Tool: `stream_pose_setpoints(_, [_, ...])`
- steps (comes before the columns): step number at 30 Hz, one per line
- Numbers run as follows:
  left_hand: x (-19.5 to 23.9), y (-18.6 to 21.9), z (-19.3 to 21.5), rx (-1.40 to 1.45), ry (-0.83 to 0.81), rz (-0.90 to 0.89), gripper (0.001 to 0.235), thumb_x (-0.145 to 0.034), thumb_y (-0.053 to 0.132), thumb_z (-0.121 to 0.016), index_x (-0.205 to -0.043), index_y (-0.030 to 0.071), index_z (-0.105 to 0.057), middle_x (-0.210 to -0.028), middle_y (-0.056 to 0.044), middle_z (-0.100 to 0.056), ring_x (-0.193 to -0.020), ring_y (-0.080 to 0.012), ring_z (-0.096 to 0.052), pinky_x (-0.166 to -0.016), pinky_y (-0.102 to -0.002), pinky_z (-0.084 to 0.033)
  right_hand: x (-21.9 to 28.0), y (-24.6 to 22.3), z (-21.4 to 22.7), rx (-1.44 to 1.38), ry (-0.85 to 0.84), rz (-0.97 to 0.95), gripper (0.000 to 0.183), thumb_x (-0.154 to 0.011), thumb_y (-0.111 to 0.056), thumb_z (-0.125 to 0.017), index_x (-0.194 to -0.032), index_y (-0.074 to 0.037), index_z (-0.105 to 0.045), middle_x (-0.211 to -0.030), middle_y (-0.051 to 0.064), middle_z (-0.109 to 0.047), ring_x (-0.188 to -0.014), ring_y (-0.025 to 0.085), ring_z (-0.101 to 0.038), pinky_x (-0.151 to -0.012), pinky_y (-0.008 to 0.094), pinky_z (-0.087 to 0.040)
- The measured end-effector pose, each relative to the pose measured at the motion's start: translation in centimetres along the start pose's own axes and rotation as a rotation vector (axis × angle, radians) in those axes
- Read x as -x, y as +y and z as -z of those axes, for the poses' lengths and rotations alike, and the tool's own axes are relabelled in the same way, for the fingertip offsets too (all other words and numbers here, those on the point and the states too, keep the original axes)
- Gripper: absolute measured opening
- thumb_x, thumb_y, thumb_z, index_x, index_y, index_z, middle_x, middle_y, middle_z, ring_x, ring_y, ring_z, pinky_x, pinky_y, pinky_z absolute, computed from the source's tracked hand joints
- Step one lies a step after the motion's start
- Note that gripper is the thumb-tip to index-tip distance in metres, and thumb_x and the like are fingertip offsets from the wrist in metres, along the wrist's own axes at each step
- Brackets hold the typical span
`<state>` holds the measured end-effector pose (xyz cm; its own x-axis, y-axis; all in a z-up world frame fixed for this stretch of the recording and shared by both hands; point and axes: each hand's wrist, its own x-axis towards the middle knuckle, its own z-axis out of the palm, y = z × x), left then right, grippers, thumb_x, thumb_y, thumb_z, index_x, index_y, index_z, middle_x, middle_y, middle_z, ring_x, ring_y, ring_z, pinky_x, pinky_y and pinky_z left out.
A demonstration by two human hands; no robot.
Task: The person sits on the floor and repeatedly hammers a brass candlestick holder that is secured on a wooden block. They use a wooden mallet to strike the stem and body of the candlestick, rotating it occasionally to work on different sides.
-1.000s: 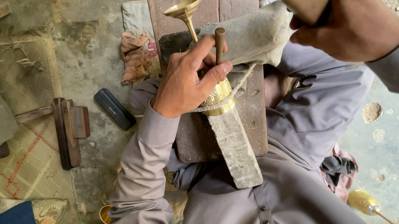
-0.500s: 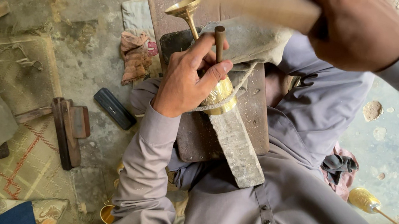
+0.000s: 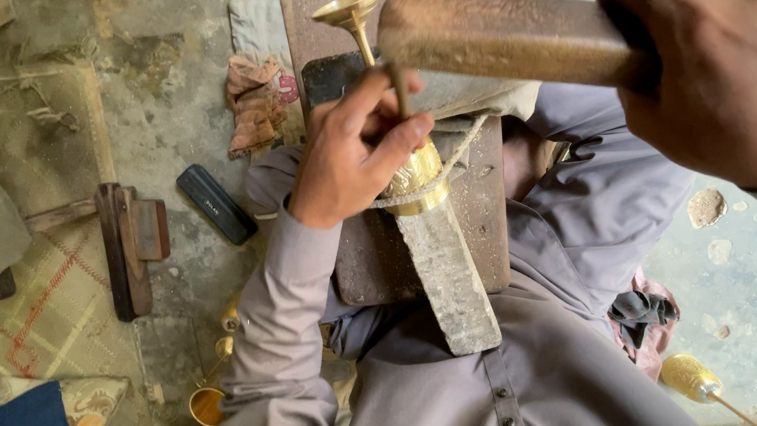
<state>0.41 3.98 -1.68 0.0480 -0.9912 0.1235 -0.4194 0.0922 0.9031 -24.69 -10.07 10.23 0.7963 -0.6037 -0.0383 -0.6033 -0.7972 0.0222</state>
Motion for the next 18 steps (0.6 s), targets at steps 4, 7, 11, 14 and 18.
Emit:
stream_pose_setpoints(4, [2.5, 0.4, -0.4, 0.033, 0.087, -0.038, 0.026, -0.105, 0.021, -0.070, -0.114, 0.003, -0.055, -0.086, -0.005, -0.069, -0.080, -0.0142, -0.077, -0.069, -0.026, -0.062, 0.5, -0.2, 0.8, -0.120, 0.116, 0.073, 0.046, -0.082, -0.001, -0.070, -0.127, -0.003, -0.063, -0.088, 0.016, -0.069, -0.072, 0.033, -0.070, -0.064, 0.043, -0.057])
stream_pose_setpoints(7, [3.1, 0.6, -1.0, 0.038, 0.140, -0.076, 0.025, -0.106, 0.019, -0.070, -0.116, 0.002, -0.054, -0.092, -0.006, -0.070, -0.086, -0.0156, -0.078, -0.073, -0.028, -0.062, 0.2, -0.5, 1.4, -0.409, 0.127, 0.098, 0.057, -0.076, 0.001, -0.067, -0.132, -0.001, -0.056, -0.092, 0.018, -0.068, -0.075, 0.035, -0.070, -0.069, 0.044, -0.056])
stream_pose_setpoints(11, [3.1, 0.7, -1.2, 0.068, 0.159, -0.054, 0.025, -0.107, 0.019, -0.070, -0.115, 0.003, -0.054, -0.093, -0.007, -0.069, -0.091, -0.0165, -0.079, -0.076, -0.029, -0.063, 0.0, -2.2, 1.5, -0.610, 0.121, -0.030, 0.055, -0.079, -0.003, -0.075, -0.129, 0.003, -0.052, -0.087, 0.020, -0.065, -0.077, 0.039, -0.068, -0.069, 0.046, -0.055])
stream_pose_setpoints(14, [3.1, 0.8, -1.0, 0.087, 0.147, -0.031, 0.025, -0.106, 0.018, -0.071, -0.115, 0.002, -0.055, -0.092, -0.007, -0.071, -0.089, -0.0165, -0.078, -0.074, -0.029, -0.063, -0.9, -2.1, 1.1, -0.020, 0.244, 0.230, 0.036, -0.086, 0.004, -0.077, -0.118, -0.005, -0.060, -0.082, 0.017, -0.068, -0.065, 0.036, -0.067, -0.061, 0.049, -0.053])
stream_pose_setpoints(18, [3.0, 0.8, -0.8, 0.068, 0.119, 0.030, 0.026, -0.104, 0.018, -0.072, -0.114, 0.002, -0.055, -0.087, -0.007, -0.070, -0.078, -0.0148, -0.074, -0.067, -0.028, -0.059, -2.7, -1.8, -0.7, -0.388, 0.205, 0.187, 0.042, -0.078, 0.003, -0.069, -0.119, -0.002, -0.059, -0.085, 0.016, -0.064, -0.069, 0.035, -0.064, -0.065, 0.046, -0.053])
